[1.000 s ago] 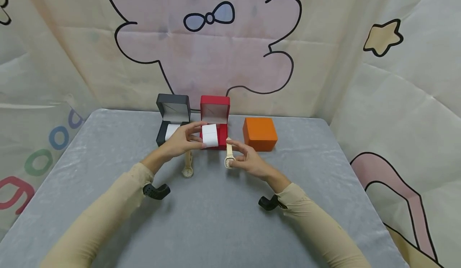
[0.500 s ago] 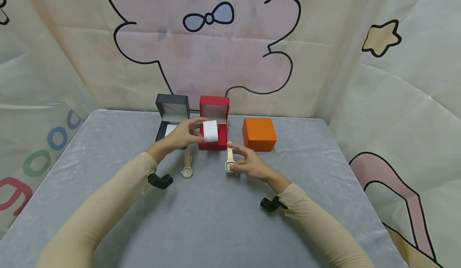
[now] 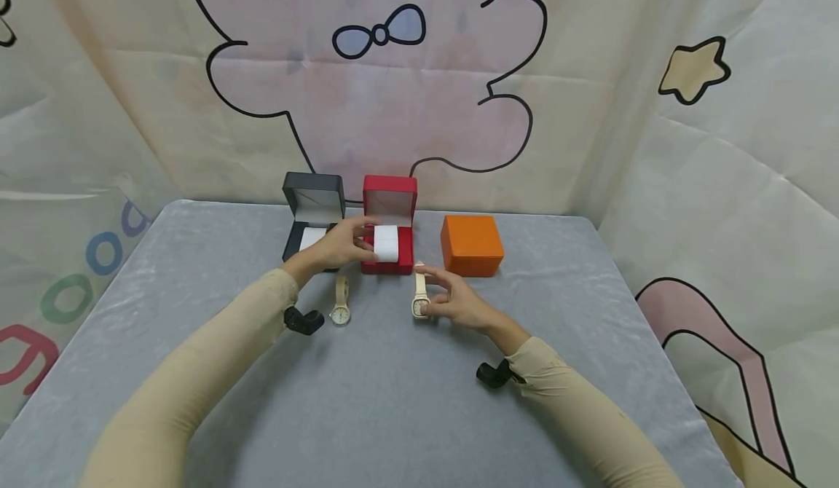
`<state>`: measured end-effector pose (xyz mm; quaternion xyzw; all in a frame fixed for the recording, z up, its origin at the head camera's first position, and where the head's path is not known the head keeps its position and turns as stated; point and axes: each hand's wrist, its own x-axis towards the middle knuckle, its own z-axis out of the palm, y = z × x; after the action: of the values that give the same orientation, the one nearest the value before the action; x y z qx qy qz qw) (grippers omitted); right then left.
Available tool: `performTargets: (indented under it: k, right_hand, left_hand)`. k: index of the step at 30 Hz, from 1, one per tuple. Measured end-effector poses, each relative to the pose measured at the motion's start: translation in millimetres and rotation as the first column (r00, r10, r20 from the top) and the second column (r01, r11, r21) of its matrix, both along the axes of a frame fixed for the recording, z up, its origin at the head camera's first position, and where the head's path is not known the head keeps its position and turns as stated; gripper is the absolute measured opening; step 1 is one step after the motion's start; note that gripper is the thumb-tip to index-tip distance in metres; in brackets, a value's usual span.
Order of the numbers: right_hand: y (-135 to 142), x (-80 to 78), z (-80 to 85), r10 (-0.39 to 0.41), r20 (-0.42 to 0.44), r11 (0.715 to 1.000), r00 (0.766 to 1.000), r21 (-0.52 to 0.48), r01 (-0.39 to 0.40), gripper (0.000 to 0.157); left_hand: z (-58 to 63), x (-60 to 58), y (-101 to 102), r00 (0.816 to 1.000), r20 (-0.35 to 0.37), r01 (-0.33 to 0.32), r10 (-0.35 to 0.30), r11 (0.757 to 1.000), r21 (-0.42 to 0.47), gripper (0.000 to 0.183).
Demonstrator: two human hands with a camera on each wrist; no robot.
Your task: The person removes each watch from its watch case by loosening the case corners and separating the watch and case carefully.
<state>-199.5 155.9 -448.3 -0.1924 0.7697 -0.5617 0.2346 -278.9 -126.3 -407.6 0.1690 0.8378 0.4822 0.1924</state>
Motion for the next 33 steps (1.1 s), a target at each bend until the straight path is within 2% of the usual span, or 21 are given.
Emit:
performTargets:
  k: [25,33]
  right_hand:
    - [1,-4.2,-7.1,0.018,0.028,1.000,0.999,0.024,-0.019,0.075]
    - [2,-6.3,-10.2,0.024,0.030,0.999,0.999,0.022,-0.025,0.074]
  left_hand:
    - [-8.3,-22.6,7,0.999,-0.033,0.010,-0.014,0.994,-0.106,0.077]
    - [-10.8,-25.5,9,0.999,-0.046,0.014,-0.021,0.992,-0.129,0.076]
